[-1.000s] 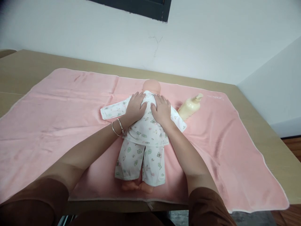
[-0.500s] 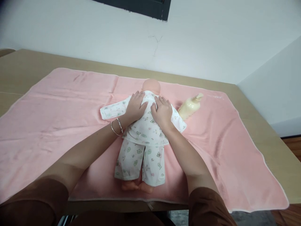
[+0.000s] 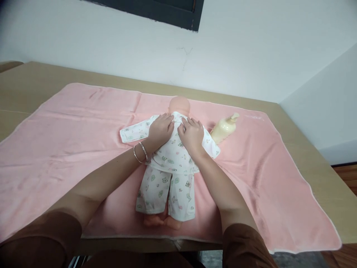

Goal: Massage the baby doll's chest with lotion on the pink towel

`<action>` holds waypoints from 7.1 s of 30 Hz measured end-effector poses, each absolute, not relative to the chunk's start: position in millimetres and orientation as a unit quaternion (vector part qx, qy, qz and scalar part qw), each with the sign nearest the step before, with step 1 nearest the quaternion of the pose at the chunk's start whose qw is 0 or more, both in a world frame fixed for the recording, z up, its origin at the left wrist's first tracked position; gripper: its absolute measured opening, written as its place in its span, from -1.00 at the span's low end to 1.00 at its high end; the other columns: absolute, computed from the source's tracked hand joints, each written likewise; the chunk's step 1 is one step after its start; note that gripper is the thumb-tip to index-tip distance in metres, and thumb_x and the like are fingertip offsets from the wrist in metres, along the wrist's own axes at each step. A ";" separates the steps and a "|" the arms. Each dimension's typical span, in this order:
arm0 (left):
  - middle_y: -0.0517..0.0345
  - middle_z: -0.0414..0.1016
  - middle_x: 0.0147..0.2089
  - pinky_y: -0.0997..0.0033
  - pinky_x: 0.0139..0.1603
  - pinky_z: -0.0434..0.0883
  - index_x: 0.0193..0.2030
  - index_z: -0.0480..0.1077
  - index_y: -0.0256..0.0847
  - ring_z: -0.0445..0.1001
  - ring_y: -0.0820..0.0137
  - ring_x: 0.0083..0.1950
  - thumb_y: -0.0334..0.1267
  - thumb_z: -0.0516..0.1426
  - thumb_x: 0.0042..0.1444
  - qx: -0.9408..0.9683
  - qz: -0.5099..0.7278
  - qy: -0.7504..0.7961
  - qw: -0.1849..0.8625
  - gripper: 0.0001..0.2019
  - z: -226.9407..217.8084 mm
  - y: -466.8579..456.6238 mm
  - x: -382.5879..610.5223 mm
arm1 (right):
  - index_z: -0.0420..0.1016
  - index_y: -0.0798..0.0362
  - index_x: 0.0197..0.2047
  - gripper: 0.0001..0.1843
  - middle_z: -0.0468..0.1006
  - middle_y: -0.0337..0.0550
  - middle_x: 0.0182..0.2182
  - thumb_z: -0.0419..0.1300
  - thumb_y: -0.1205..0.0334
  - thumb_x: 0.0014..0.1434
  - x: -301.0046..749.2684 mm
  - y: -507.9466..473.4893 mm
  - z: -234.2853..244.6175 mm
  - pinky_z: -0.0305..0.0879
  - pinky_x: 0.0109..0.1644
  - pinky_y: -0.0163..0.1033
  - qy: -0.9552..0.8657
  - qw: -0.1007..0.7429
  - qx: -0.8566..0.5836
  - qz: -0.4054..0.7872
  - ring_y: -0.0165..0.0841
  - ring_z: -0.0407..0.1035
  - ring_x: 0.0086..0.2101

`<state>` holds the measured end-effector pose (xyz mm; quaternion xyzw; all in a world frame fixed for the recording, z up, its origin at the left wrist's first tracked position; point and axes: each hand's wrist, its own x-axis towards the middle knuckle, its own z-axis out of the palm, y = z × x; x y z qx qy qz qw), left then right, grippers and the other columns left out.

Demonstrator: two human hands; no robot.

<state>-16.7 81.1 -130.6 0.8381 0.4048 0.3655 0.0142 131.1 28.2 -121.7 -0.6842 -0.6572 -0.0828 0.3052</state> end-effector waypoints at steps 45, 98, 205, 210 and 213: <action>-0.06 0.50 0.24 0.04 0.40 0.27 0.16 0.46 -0.27 0.41 0.17 0.30 -0.26 -0.02 0.29 0.822 0.379 0.422 0.055 -0.61 -131.0 83.6 -17.6 | 0.54 0.07 0.15 -0.54 0.54 0.03 0.16 -0.01 0.24 0.30 137.4 34.8 -122.0 0.19 0.35 0.06 -0.682 0.312 -0.658 -0.062 -0.15 0.37 0.22; -0.11 0.54 0.18 0.02 0.29 0.37 0.12 0.48 -0.24 0.49 0.13 0.22 -0.24 -0.06 0.36 0.838 0.382 0.390 -0.005 -0.64 -129.6 80.4 -18.7 | 0.48 0.08 0.21 -0.52 0.51 0.05 0.18 -0.06 0.27 0.34 136.0 32.5 -123.3 0.14 0.36 0.09 -0.691 0.307 -0.651 -0.059 -0.13 0.33 0.25; -0.09 0.55 0.17 0.05 0.31 0.38 0.09 0.48 -0.26 0.48 0.14 0.22 -0.24 0.05 0.27 0.800 0.414 0.432 0.031 -0.67 -133.4 80.2 -17.0 | 0.47 0.05 0.07 -0.59 0.57 0.00 0.09 0.00 0.28 0.21 138.1 36.2 -123.0 0.18 0.28 0.08 -0.668 0.363 -0.650 -0.014 -0.08 0.39 0.10; -0.09 0.55 0.16 0.04 0.32 0.37 0.09 0.48 -0.26 0.47 0.13 0.22 -0.24 0.05 0.28 0.800 0.412 0.435 0.037 -0.67 -133.3 79.9 -16.9 | 0.47 0.07 0.07 -0.60 0.57 0.01 0.08 -0.01 0.28 0.22 138.4 36.2 -124.0 0.20 0.26 0.07 -0.670 0.357 -0.650 -0.023 -0.08 0.39 0.09; -0.08 0.55 0.17 0.04 0.32 0.36 0.10 0.48 -0.24 0.46 0.14 0.23 -0.23 0.03 0.29 0.800 0.410 0.436 0.041 -0.67 -133.3 79.8 -17.0 | 0.48 0.06 0.04 -0.62 0.58 0.01 0.07 0.00 0.28 0.21 139.0 36.9 -124.7 0.21 0.25 0.09 -0.670 0.364 -0.646 -0.022 -0.06 0.41 0.07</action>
